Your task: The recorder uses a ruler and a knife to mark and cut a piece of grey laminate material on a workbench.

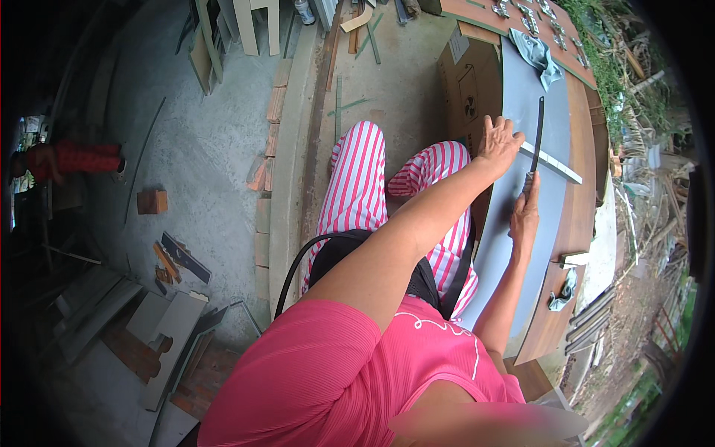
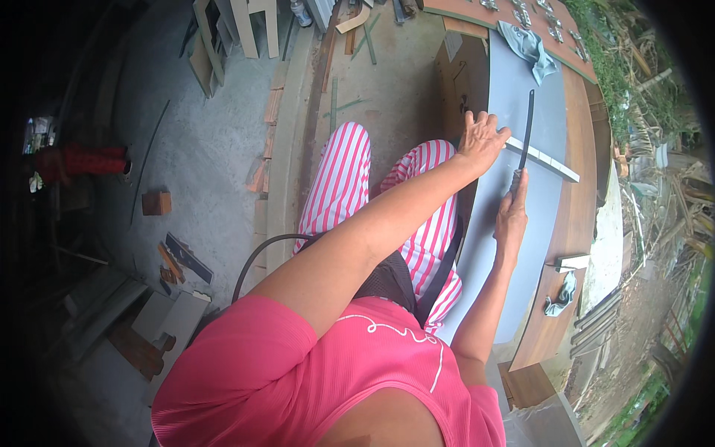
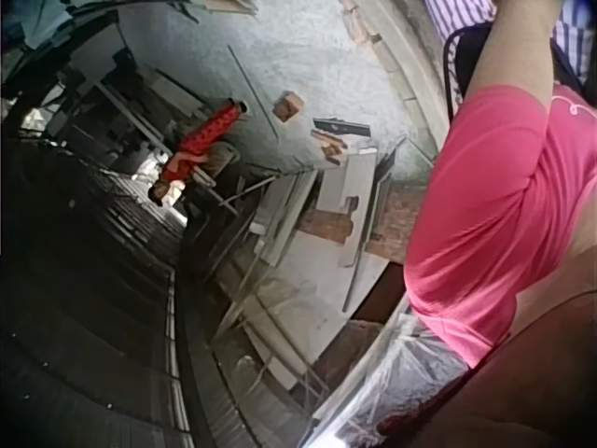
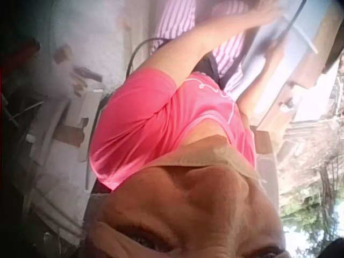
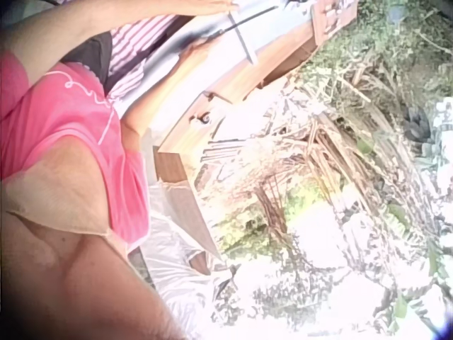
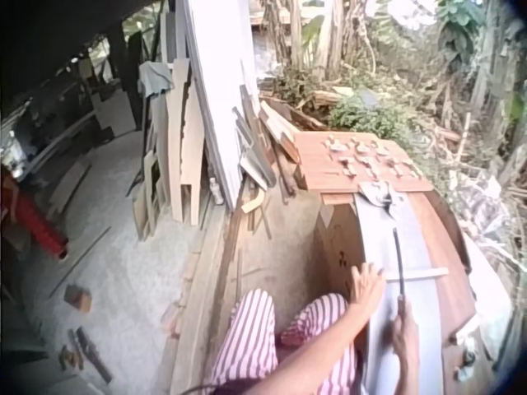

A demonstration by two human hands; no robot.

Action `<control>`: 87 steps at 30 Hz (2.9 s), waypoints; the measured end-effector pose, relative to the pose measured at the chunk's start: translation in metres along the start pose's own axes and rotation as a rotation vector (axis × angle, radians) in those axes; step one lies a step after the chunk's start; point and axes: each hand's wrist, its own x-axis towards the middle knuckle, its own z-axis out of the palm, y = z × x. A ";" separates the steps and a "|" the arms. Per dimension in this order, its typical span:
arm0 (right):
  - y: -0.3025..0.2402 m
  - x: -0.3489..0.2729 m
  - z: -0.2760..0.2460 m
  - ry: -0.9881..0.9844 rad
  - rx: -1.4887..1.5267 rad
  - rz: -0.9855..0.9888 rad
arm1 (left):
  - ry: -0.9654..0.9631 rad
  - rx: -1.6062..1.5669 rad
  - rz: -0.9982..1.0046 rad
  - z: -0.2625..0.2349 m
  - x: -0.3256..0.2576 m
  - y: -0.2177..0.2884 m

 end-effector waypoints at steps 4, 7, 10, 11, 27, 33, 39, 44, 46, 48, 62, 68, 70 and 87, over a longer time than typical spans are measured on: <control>0.002 -0.029 -0.001 0.000 0.057 0.013 | 0.007 0.006 0.006 0.002 0.000 -0.001; 0.015 -0.043 0.002 0.029 0.069 -0.013 | -0.001 0.009 0.004 0.002 0.001 -0.001; 0.017 -0.045 0.000 0.005 0.049 0.020 | 0.013 -0.003 0.006 0.003 0.001 -0.002; 0.014 -0.041 -0.002 -0.012 0.037 0.038 | 0.003 0.006 0.007 0.002 0.001 -0.003; 0.007 -0.010 0.008 0.054 0.015 -0.043 | -0.080 0.017 -0.010 -0.005 -0.001 0.000; 0.039 -0.054 0.005 0.098 0.016 -0.090 | -0.046 -0.001 -0.010 -0.003 0.002 0.001; 0.001 -0.041 -0.005 -0.084 0.000 0.149 | -0.066 -0.005 -0.020 -0.003 0.000 -0.001; 0.001 0.013 0.005 0.063 0.025 -0.117 | -0.054 0.005 -0.011 -0.005 -0.002 0.002; -0.016 0.019 -0.003 -0.013 0.022 0.018 | -0.055 0.006 -0.012 -0.005 -0.002 0.002; -0.009 0.022 -0.001 0.004 0.015 -0.019 | -0.069 -0.015 -0.035 -0.005 -0.001 0.003; 0.031 -0.046 0.004 0.037 0.018 -0.037 | -0.033 -0.024 -0.014 -0.004 0.000 -0.001; -0.016 0.004 -0.001 -0.038 0.031 0.070 | -0.040 0.026 -0.008 -0.006 -0.002 -0.001; -0.013 0.012 0.002 -0.004 0.040 0.041 | -0.010 0.025 -0.007 -0.007 0.000 0.001; -0.001 -0.020 0.001 -0.023 0.044 0.048 | -0.037 0.020 -0.002 -0.003 0.000 -0.004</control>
